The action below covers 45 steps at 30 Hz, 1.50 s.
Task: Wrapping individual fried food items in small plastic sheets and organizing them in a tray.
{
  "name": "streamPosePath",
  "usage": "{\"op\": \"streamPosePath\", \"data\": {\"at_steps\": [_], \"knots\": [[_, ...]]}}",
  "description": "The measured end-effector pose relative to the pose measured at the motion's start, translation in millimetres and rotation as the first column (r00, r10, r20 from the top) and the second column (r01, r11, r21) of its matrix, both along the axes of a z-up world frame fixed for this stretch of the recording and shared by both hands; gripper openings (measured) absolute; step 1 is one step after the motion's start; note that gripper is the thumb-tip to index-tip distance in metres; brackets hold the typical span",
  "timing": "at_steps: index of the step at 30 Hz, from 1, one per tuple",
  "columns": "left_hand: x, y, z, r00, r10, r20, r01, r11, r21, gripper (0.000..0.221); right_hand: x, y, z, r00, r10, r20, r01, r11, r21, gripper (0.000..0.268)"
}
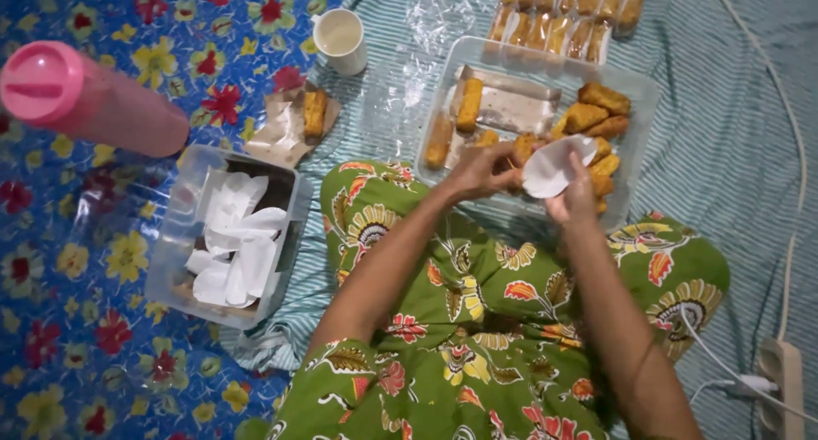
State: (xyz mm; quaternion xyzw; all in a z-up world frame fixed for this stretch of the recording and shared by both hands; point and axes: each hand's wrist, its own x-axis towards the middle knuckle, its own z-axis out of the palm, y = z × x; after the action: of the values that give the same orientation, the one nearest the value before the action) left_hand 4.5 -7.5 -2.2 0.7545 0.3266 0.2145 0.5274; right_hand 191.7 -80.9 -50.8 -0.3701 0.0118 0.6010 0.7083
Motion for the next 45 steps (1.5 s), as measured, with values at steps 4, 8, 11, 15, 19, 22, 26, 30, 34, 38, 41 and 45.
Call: {"op": "streamPosePath", "data": {"at_steps": [4,8,11,15,19,22,26,30,34,38,41,45], "knots": [[-10,42,-28,0.996,0.091,0.026,-0.093,0.991,0.098,0.019,61,9,-10,1.000,-0.025,0.010,0.024,1.000,0.006,0.037],[-32,64,12,0.884,0.432,0.178,-0.462,0.863,0.205,0.013,84,11,39,0.993,-0.047,0.107,0.044,0.998,0.035,0.038],[-39,81,21,0.817,0.538,0.210,-0.573,0.797,0.189,0.010,96,18,35,0.994,-0.071,0.082,0.069,0.997,0.029,0.039],[-32,79,14,0.860,0.497,0.114,-0.509,0.823,0.253,0.010,93,19,14,0.992,-0.112,0.049,0.112,0.994,0.017,0.042],[-8,79,-13,0.917,0.377,0.130,-0.399,0.853,0.337,0.011,83,28,27,0.991,-0.122,0.056,0.120,0.992,0.041,0.049],[8,68,-9,0.954,0.298,0.013,-0.295,0.935,0.195,0.016,71,29,34,0.998,-0.032,0.058,0.028,0.997,0.077,0.059],[32,55,-12,0.946,0.263,0.191,-0.214,0.946,-0.244,0.029,51,33,17,0.996,0.057,0.071,-0.066,0.989,0.131,0.059],[49,36,-6,0.960,0.205,0.190,-0.135,0.935,-0.328,0.055,42,38,-2,0.988,0.138,0.073,-0.144,0.985,0.093,0.058],[53,40,-36,0.955,0.228,0.189,-0.132,0.899,-0.417,0.043,30,35,12,0.978,0.146,0.151,-0.149,0.989,0.005,0.056],[50,44,-52,0.959,0.228,0.167,-0.134,0.887,-0.441,0.020,29,35,23,0.961,0.170,0.216,-0.174,0.985,-0.001,0.054],[52,46,-56,0.963,0.214,0.162,-0.126,0.893,-0.433,0.017,31,34,21,0.953,0.178,0.245,-0.183,0.983,-0.004,0.055],[49,44,-37,0.953,0.216,0.212,-0.159,0.954,-0.254,0.027,33,38,3,0.960,0.147,0.238,-0.152,0.988,0.005,0.053]]}}
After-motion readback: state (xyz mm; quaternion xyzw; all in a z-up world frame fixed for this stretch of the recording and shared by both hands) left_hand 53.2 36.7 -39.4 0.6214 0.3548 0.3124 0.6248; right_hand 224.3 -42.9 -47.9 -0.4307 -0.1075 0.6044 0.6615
